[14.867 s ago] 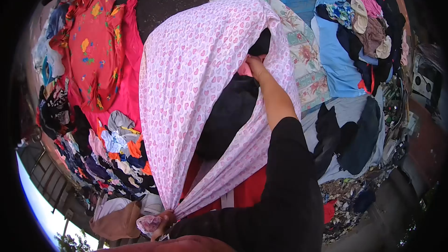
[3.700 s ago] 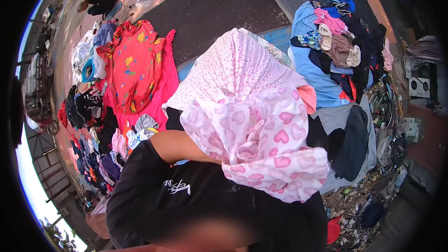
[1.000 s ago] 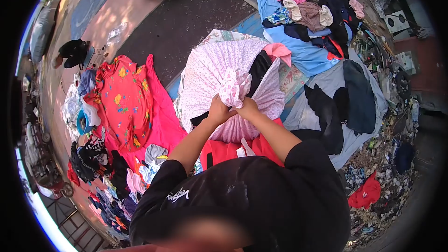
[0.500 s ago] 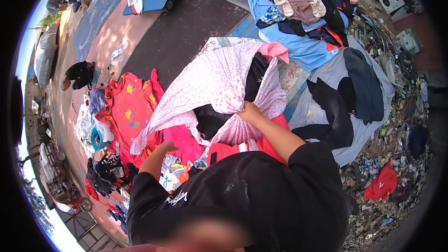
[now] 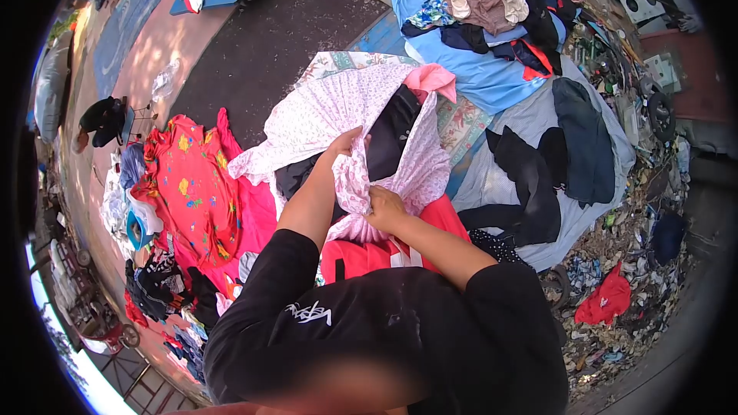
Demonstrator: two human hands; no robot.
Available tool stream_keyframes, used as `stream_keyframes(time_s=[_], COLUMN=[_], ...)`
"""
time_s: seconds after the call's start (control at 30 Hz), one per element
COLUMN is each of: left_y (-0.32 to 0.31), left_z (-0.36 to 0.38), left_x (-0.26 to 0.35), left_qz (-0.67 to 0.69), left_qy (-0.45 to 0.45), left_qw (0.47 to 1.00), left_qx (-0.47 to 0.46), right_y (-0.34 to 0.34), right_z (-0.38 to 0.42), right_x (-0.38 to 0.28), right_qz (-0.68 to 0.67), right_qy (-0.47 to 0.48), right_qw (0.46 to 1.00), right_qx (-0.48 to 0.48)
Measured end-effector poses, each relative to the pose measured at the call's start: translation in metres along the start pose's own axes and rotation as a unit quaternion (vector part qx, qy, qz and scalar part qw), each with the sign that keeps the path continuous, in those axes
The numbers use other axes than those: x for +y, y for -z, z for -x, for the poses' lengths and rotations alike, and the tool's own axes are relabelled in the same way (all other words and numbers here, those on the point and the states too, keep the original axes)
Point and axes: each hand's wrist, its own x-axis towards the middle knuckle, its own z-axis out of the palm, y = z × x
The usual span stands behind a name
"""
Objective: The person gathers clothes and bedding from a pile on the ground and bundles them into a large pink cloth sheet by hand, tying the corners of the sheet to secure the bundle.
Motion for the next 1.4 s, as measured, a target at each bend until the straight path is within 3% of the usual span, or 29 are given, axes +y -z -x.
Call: stream_keyframes(time_s=[0.07,0.13,0.2,0.27,0.33,0.37,0.4,0.47,0.53,0.6,0.63,0.7,0.8,0.83,0.9,0.93,0.97,1.0,1.03,1.1,1.13,1.17,1.2,1.27,1.33,1.37,1.4], left_y=[0.038,0.038,0.097,0.166,0.172,0.169,0.160,0.138,0.135,0.134,0.133,0.160,0.165,0.151,0.152,0.158,0.164,0.172,0.191,0.202,0.188,0.173,0.179,0.171,0.179,0.186,0.187], left_z=[-0.011,0.056,0.085,0.114,0.164,0.175,0.188,0.213,0.218,0.211,0.204,0.158,0.136,0.160,0.169,0.168,0.167,0.162,0.138,0.100,0.117,0.135,0.123,0.123,0.122,0.116,0.115], left_x=[0.006,0.006,0.015,0.010,-0.020,-0.041,-0.062,-0.094,-0.103,-0.097,-0.091,-0.089,-0.099,-0.092,-0.089,-0.094,-0.099,-0.104,-0.115,-0.140,-0.136,-0.131,-0.140,-0.143,-0.154,-0.162,-0.164], left_qz=[0.015,-0.071,-0.268,-0.566,-0.680,-0.667,-0.683,-0.721,-0.718,-0.695,-0.664,-0.780,-0.663,-0.615,-0.564,-0.576,-0.578,-0.569,-0.525,-0.321,-0.185,-0.028,0.069,0.176,0.230,0.244,0.281], left_qy=[0.031,-0.037,-0.138,-0.184,-0.228,-0.208,-0.210,-0.240,-0.294,-0.342,-0.361,-0.483,-0.528,-0.570,-0.598,-0.501,-0.397,-0.287,-0.317,-0.444,-0.349,-0.246,-0.221,-0.155,-0.159,-0.159,-0.150], left_qw=[0.989,0.995,0.952,0.779,0.645,0.662,0.640,0.584,0.573,0.576,0.613,0.281,0.452,0.476,0.531,0.609,0.678,0.736,0.757,0.811,0.905,0.958,0.965,0.965,0.960,0.956,0.947], left_qx=[-0.145,-0.056,0.049,0.198,0.263,0.271,0.284,0.286,0.266,0.260,0.231,0.282,0.277,0.265,0.206,0.216,0.223,0.226,0.225,0.203,0.160,0.147,0.121,0.115,0.005,-0.022,-0.050], right_y=[0.005,0.002,0.010,0.032,0.024,0.013,0.001,0.000,-0.055,-0.061,-0.068,-0.075,-0.058,-0.044,-0.013,0.004,0.015,0.038,0.058,0.084,0.092,0.084,0.077,0.020,-0.057,-0.099,-0.146], right_z=[-0.003,0.000,-0.001,-0.027,-0.063,-0.089,-0.113,-0.160,-0.184,-0.175,-0.169,-0.166,-0.172,-0.171,-0.165,-0.160,-0.147,-0.136,-0.122,-0.084,-0.057,-0.054,-0.051,-0.085,-0.113,-0.123,-0.128], right_x=[0.004,0.019,0.028,0.032,0.050,0.056,0.058,-0.022,-0.047,-0.112,-0.116,-0.122,-0.114,-0.115,-0.100,-0.078,-0.040,-0.013,0.016,0.091,0.125,0.135,0.145,0.124,0.131,0.134,0.147], right_qz=[-0.007,-0.018,-0.012,0.016,0.009,-0.015,-0.037,-0.121,-0.075,-0.055,-0.088,-0.150,-0.089,-0.144,-0.057,0.044,0.028,0.066,0.126,0.309,0.425,0.457,0.490,0.392,0.136,0.045,-0.002], right_qy=[-0.046,0.059,0.126,0.155,0.096,0.061,0.026,-0.033,0.029,0.057,0.061,0.072,-0.040,0.016,0.061,0.059,0.074,0.026,-0.045,-0.126,-0.099,-0.071,-0.044,0.003,0.019,0.012,-0.061], right_qw=[0.997,0.995,0.987,0.980,0.991,0.994,0.996,0.988,0.984,0.965,0.965,0.962,0.951,0.949,0.956,0.954,0.960,0.953,0.938,0.855,0.787,0.775,0.761,0.859,0.959,0.962,0.938], right_qx=[-0.059,-0.073,-0.095,-0.123,-0.098,-0.085,-0.074,-0.093,-0.156,-0.248,-0.239,-0.214,-0.292,-0.278,-0.282,-0.292,-0.269,-0.294,-0.321,-0.398,-0.437,-0.431,-0.424,-0.330,-0.249,-0.270,-0.342])
